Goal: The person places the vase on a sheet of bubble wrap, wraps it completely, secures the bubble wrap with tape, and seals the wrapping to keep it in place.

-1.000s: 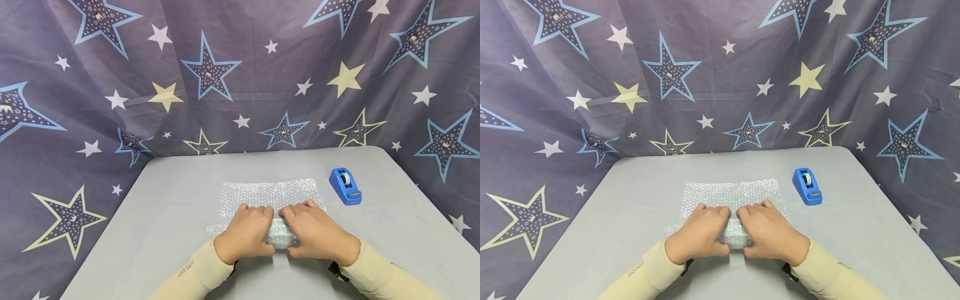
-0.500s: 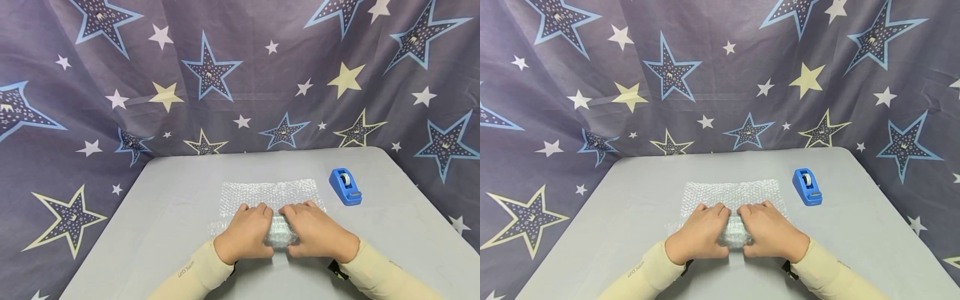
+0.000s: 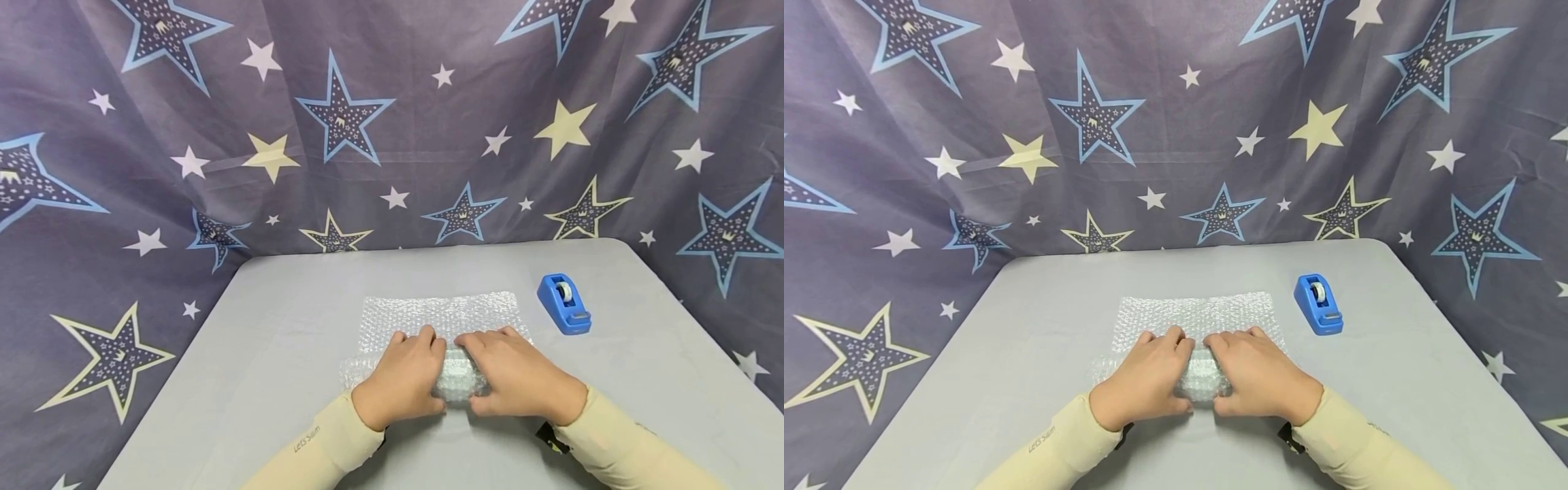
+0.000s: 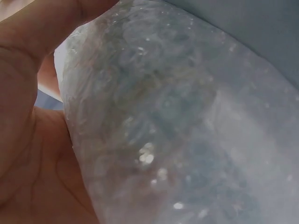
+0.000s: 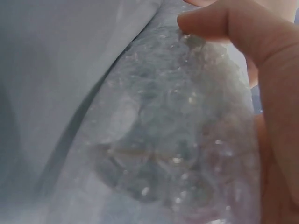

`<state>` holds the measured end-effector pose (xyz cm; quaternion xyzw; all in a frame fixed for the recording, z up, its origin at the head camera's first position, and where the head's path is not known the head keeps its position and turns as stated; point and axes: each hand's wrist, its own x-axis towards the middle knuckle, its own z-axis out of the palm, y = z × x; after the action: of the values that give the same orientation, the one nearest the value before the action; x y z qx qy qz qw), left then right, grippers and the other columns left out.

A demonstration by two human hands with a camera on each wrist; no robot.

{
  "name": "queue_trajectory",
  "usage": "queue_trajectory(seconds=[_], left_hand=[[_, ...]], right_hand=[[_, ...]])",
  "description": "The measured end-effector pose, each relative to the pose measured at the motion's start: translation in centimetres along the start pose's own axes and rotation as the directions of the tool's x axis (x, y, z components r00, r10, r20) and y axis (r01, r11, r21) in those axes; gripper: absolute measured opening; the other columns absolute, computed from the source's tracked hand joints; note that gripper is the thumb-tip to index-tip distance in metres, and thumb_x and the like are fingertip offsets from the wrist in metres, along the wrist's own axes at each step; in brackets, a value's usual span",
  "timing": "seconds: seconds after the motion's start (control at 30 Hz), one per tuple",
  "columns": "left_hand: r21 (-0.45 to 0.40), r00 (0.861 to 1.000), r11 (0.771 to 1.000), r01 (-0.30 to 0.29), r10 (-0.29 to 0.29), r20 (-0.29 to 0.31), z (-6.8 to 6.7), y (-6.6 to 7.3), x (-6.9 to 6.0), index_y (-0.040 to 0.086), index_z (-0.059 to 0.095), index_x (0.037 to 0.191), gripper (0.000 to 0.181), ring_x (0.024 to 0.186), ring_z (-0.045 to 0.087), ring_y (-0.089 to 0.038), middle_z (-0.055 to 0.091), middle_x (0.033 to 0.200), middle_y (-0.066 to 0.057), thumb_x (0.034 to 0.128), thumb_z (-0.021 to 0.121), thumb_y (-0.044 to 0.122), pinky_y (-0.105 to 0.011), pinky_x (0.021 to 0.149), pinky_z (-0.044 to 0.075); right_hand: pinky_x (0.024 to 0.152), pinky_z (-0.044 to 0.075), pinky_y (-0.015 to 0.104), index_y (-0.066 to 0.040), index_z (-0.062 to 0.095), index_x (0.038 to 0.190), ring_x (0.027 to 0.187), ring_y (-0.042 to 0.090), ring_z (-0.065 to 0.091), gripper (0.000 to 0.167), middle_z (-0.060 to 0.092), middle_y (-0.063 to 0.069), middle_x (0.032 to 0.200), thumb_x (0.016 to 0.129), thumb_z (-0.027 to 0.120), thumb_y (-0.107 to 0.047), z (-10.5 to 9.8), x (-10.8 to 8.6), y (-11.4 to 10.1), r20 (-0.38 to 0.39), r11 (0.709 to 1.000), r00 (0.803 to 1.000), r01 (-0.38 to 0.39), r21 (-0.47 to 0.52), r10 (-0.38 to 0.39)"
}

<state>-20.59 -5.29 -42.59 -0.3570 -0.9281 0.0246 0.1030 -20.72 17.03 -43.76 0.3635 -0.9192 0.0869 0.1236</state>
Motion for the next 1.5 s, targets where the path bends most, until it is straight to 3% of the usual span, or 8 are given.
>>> queue_trajectory(seconds=[0.27, 0.47, 0.57, 0.87, 1.2, 1.5], left_hand=[[0.003, 0.999, 1.000, -0.026, 0.026, -0.041, 0.3, -0.3, 0.1, 0.006, 0.065, 0.116, 0.075, 0.068, 0.053, -0.010, 0.054, 0.095, 0.000, 0.0609, 0.090, 0.050, -0.033, 0.069, 0.037], [0.028, 0.998, 1.000, -0.012, 0.014, -0.062, 0.4, -0.3, 0.2, 0.005, 0.059, 0.120, 0.081, 0.077, 0.059, -0.014, 0.058, 0.096, 0.000, 0.0596, 0.088, 0.051, -0.037, 0.081, 0.046], [0.008, 0.997, 1.000, 0.011, -0.010, -0.073, 0.4, -0.3, 0.2, 0.007, 0.056, 0.117, 0.079, 0.075, 0.063, -0.015, 0.059, 0.095, 0.001, 0.0584, 0.089, 0.048, -0.039, 0.083, 0.045], [-0.020, 0.997, 0.999, 0.040, -0.041, -0.067, 0.2, -0.2, 0.1, 0.013, 0.056, 0.109, 0.072, 0.070, 0.064, -0.015, 0.061, 0.094, 0.003, 0.0577, 0.092, 0.047, -0.037, 0.074, 0.036], [-0.050, 0.998, 0.998, 0.045, -0.047, -0.052, 0.1, -0.3, 0.2, 0.014, 0.059, 0.110, 0.069, 0.074, 0.065, -0.015, 0.063, 0.096, 0.003, 0.0600, 0.090, 0.048, -0.038, 0.076, 0.035], [-0.091, 0.997, 0.995, 0.049, -0.054, -0.053, 0.3, -0.6, 0.3, 0.015, 0.059, 0.106, 0.063, 0.072, 0.061, -0.011, 0.060, 0.090, 0.006, 0.0605, 0.088, 0.047, -0.036, 0.072, 0.033]], right_hand=[[0.093, 0.047, 0.045, -0.006, 0.058, 0.136, 0.109, 0.020, 0.067, 0.088, 0.070, 0.001, 0.121, 0.064, 0.084, -0.050, 0.1, -0.1, 0.2, -0.004, 1.000, 1.000, -0.005, 0.009, 0.005], [0.091, 0.047, 0.044, -0.007, 0.058, 0.136, 0.108, 0.019, 0.067, 0.089, 0.070, 0.000, 0.121, 0.063, 0.083, -0.051, 0.2, -0.1, 0.4, -0.011, 1.000, 1.000, -0.003, 0.007, 0.003], [0.090, 0.046, 0.043, -0.007, 0.058, 0.136, 0.108, 0.019, 0.067, 0.089, 0.070, 0.000, 0.121, 0.063, 0.083, -0.052, 0.2, 0.0, 0.4, -0.012, 1.000, 1.000, -0.006, 0.001, 0.006], [0.091, 0.046, 0.045, -0.005, 0.060, 0.138, 0.111, 0.021, 0.067, 0.092, 0.070, 0.003, 0.124, 0.063, 0.083, -0.054, -0.2, 0.0, 0.1, -0.021, 0.999, 1.000, 0.007, -0.049, -0.008], [0.104, 0.047, 0.057, -0.002, 0.060, 0.137, 0.112, 0.029, 0.068, 0.096, 0.068, 0.008, 0.126, 0.062, 0.087, -0.056, -0.4, -0.1, -0.1, -0.049, 0.991, 0.998, 0.041, -0.129, -0.048], [0.102, 0.049, 0.051, -0.002, 0.062, 0.135, 0.117, 0.029, 0.065, 0.097, 0.067, 0.009, 0.127, 0.059, 0.090, -0.054, -0.6, 0.1, -1.0, -0.069, 0.984, 0.996, 0.039, -0.172, -0.052]])
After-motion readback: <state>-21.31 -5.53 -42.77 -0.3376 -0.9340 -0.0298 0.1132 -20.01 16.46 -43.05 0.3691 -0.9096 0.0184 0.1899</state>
